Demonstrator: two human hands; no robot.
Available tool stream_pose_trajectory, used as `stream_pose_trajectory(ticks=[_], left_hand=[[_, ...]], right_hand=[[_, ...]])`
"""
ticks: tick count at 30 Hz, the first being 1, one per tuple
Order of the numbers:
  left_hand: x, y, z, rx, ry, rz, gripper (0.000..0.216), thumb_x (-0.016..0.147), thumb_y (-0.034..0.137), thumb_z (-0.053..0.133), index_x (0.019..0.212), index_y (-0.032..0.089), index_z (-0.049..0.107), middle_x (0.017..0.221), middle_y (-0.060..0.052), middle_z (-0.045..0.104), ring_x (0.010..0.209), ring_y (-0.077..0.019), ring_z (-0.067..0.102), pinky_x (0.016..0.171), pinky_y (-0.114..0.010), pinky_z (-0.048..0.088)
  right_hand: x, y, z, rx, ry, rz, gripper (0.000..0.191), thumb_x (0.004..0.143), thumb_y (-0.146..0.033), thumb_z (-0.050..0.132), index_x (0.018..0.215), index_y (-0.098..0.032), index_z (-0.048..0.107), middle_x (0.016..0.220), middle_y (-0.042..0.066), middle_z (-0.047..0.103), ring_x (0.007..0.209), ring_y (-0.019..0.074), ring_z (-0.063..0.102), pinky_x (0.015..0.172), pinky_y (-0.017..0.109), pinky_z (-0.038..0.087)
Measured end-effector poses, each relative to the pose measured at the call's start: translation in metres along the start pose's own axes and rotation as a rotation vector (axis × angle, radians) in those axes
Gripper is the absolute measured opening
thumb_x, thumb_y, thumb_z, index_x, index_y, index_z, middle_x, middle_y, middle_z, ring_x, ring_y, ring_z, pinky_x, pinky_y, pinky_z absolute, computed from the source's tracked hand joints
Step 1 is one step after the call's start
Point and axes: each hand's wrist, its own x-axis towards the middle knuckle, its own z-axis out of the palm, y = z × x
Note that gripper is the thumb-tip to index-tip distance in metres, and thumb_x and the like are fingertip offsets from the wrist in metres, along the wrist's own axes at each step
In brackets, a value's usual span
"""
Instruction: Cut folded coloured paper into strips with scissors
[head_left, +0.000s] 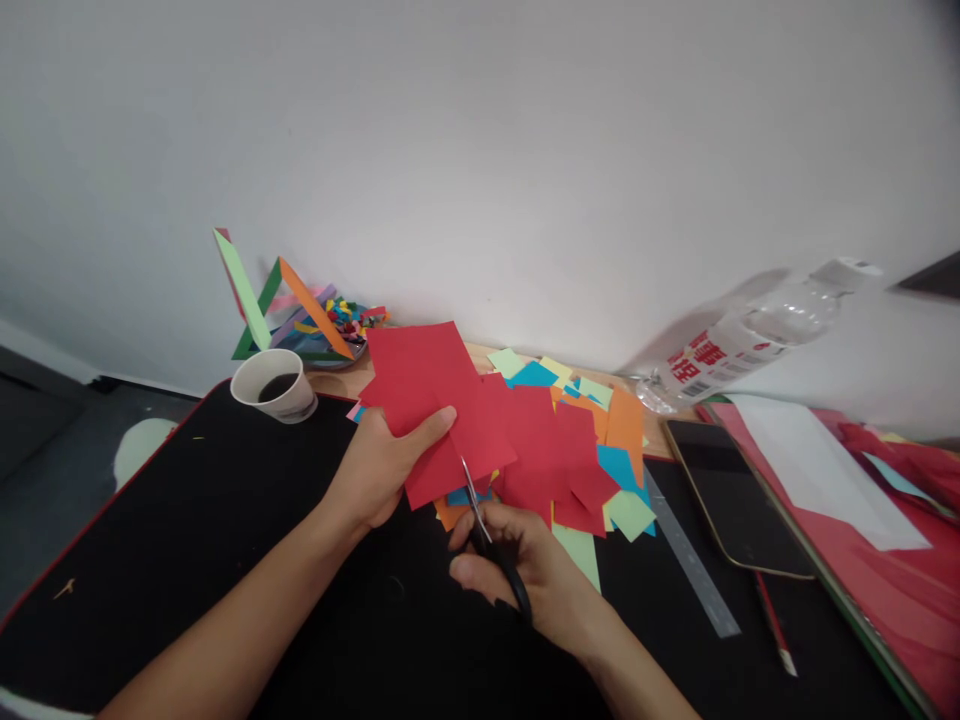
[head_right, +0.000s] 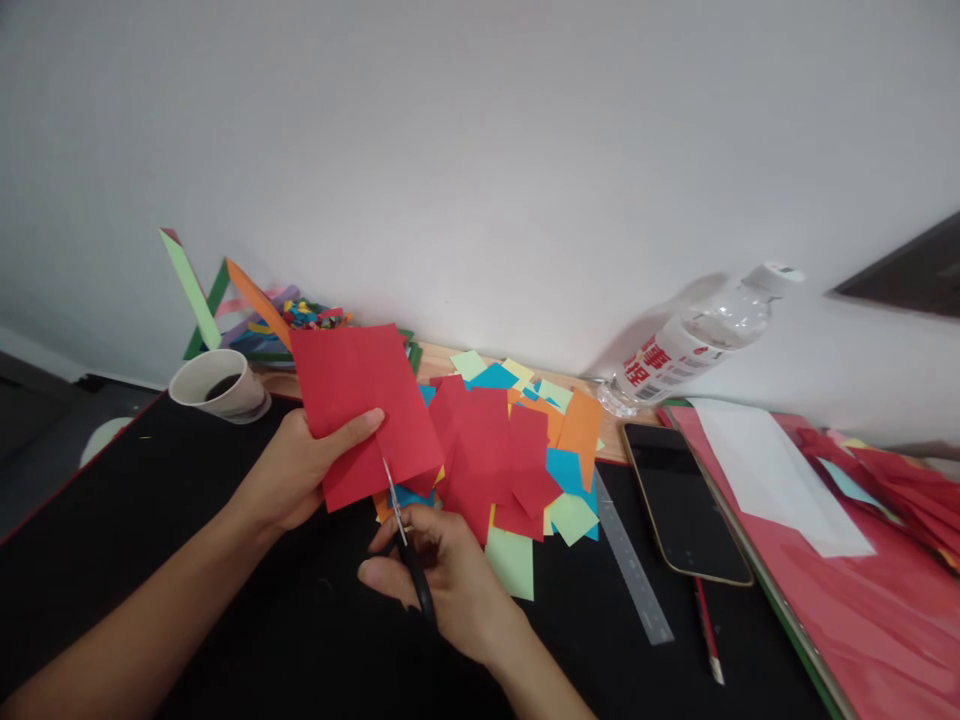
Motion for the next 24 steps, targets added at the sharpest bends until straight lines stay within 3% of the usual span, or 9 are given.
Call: stream_pose_trajectory(ticks=[11,19,24], left_hand=[[0.0017,0.0003,0.0006,0.015,0.026,-0.005,0.027,0.065,0.026,0.08,0.088,0.015,0.07,0.084,-0.005,0.074,0.071,-0.0192,0.069,0.061,-0.026,0.056],[0.0002,-0.004,-0.0013,0.055,-0.076,0.01,0.026,0.07,0.028,0.076,0.093,0.017,0.067,0.088,-0.005,0.073,0.074,-0.0199,0.069,0.064,-0.029,0.057],[-0.0016,-0.0038,-0.0013,0.076,-0.072,-0.002,0.025,0.071,0.028,0.075,0.092,0.017,0.066,0.083,-0.004,0.073,0.069,-0.0194,0.068,0.06,-0.029,0.056]], right_hand=[[0.0023,-0.0033,0.0023,-0.022,0.028,0.037,0.038,0.073,-0.05,0.072,0.077,-0.017,0.055,0.055,-0.007,0.047,0.046,0.0063,0.04,0.046,0.021,0.03],[0.0017,-0.0059,0.0016,0.0,0.015,-0.006,0.041,0.072,-0.048,0.074,0.09,-0.016,0.056,0.067,-0.004,0.049,0.057,0.0082,0.043,0.055,0.023,0.033],[0.0017,-0.006,0.0006,-0.016,0.009,-0.02,0.038,0.074,-0.047,0.073,0.089,-0.016,0.056,0.067,-0.005,0.048,0.058,0.0083,0.042,0.056,0.023,0.032]])
